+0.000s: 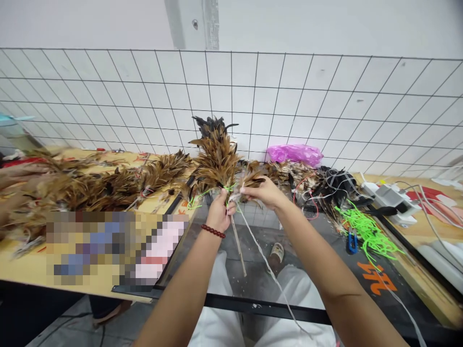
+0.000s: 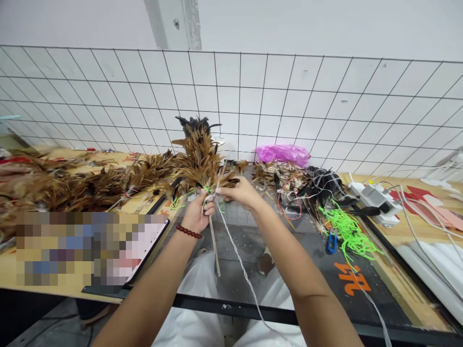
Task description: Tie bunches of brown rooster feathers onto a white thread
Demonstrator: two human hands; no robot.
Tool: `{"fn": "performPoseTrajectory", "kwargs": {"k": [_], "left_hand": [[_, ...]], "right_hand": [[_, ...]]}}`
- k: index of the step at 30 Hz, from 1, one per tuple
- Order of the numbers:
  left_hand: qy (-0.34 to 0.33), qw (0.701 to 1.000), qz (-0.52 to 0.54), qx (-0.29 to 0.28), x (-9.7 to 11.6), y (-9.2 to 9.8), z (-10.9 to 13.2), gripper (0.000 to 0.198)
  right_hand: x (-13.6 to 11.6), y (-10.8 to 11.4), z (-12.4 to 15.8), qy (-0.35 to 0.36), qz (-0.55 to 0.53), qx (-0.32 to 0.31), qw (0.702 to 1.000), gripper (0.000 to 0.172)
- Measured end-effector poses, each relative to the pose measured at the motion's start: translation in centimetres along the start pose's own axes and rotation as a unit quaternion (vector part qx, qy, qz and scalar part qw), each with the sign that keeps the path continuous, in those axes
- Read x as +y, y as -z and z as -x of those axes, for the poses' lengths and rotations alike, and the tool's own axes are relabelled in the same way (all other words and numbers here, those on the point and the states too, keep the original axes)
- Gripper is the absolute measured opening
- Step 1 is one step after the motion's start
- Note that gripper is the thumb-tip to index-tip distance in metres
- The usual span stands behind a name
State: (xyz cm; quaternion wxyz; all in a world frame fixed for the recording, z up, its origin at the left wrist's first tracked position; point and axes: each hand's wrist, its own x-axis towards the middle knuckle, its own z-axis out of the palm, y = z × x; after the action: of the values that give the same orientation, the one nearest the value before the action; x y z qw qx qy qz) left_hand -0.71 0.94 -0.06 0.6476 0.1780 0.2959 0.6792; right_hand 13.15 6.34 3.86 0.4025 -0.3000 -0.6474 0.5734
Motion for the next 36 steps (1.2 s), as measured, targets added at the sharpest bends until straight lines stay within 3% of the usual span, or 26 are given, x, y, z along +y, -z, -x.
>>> {"fn": "performPoseTrajectory", "kwargs": {"k": [4, 8, 12, 15, 17, 19, 21, 23, 25, 26, 28, 30, 31, 33, 36], "left_hand": [[0.025, 0.997, -0.077, -0.021, -0.5, -0.2, 0.3, 0.020], [0.000, 0.991, -0.126, -0.043, -0.7, -0.2, 0.5, 0.033], [-0.028, 0.983, -0.178, -0.040, -1.1, -0.4, 0.6, 0.040], [-0.035, 0.982, -0.184, -0.021, -1.1, -0.4, 0.7, 0.040], [-0.048, 0.984, -0.172, -0.011, -0.8, -0.5, 0.7, 0.038], [-0.073, 0.982, -0.174, 0.001, -0.2, -0.5, 0.6, 0.037], [-0.092, 0.976, -0.199, 0.010, 0.4, -0.6, 0.6, 0.036], [-0.094, 0.964, -0.249, 0.011, 0.7, -0.8, 0.6, 0.033], [-0.098, 0.938, -0.333, 0.012, 0.6, -1.1, 0.6, 0.026], [-0.111, 0.912, -0.394, 0.011, 0.4, -1.4, 0.7, 0.022], [-0.156, 0.828, -0.538, -0.007, -0.4, -2.1, 1.1, 0.016], [-0.202, 0.710, -0.674, -0.040, -1.3, -2.9, 1.9, 0.011], [-0.216, 0.649, -0.727, -0.058, -1.7, -3.3, 2.4, 0.010], [-0.230, 0.534, -0.810, -0.081, -2.1, -3.8, 3.6, 0.016], [-0.244, 0.383, -0.887, -0.088, -1.9, -3.8, 5.0, 0.027]], "right_hand": [[1.9, -1.5, -0.8, 0.058, 0.091, 0.028, 0.994, 0.018], [3.0, -1.3, -1.3, 0.079, 0.184, 0.065, 0.978, 0.017], [3.1, -1.4, -1.3, 0.068, 0.207, 0.107, 0.970, 0.017], [2.9, -1.8, -1.2, 0.022, 0.156, 0.106, 0.982, 0.022], [2.7, -2.0, -0.7, -0.039, 0.085, 0.085, 0.992, 0.027], [2.3, -1.9, 0.1, -0.119, 0.022, -0.002, 0.993, 0.030], [1.6, -1.5, 1.1, -0.172, 0.032, -0.087, 0.981, 0.030], [0.5, -0.6, 2.0, -0.142, 0.141, -0.084, 0.976, 0.026], [-1.3, 0.5, 2.6, -0.023, 0.308, -0.043, 0.950, 0.022], [-2.5, 0.9, 2.7, 0.049, 0.395, -0.042, 0.916, 0.020], [-4.9, 1.4, 2.7, 0.162, 0.554, -0.079, 0.813, 0.016], [-7.1, 1.5, 2.5, 0.218, 0.661, -0.119, 0.708, 0.016], [-8.0, 1.5, 2.3, 0.232, 0.693, -0.138, 0.669, 0.016], [-9.0, 1.3, 1.8, 0.249, 0.719, -0.177, 0.624, 0.017], [-8.8, 1.4, 1.0, 0.246, 0.723, -0.223, 0.606, 0.018]]}}
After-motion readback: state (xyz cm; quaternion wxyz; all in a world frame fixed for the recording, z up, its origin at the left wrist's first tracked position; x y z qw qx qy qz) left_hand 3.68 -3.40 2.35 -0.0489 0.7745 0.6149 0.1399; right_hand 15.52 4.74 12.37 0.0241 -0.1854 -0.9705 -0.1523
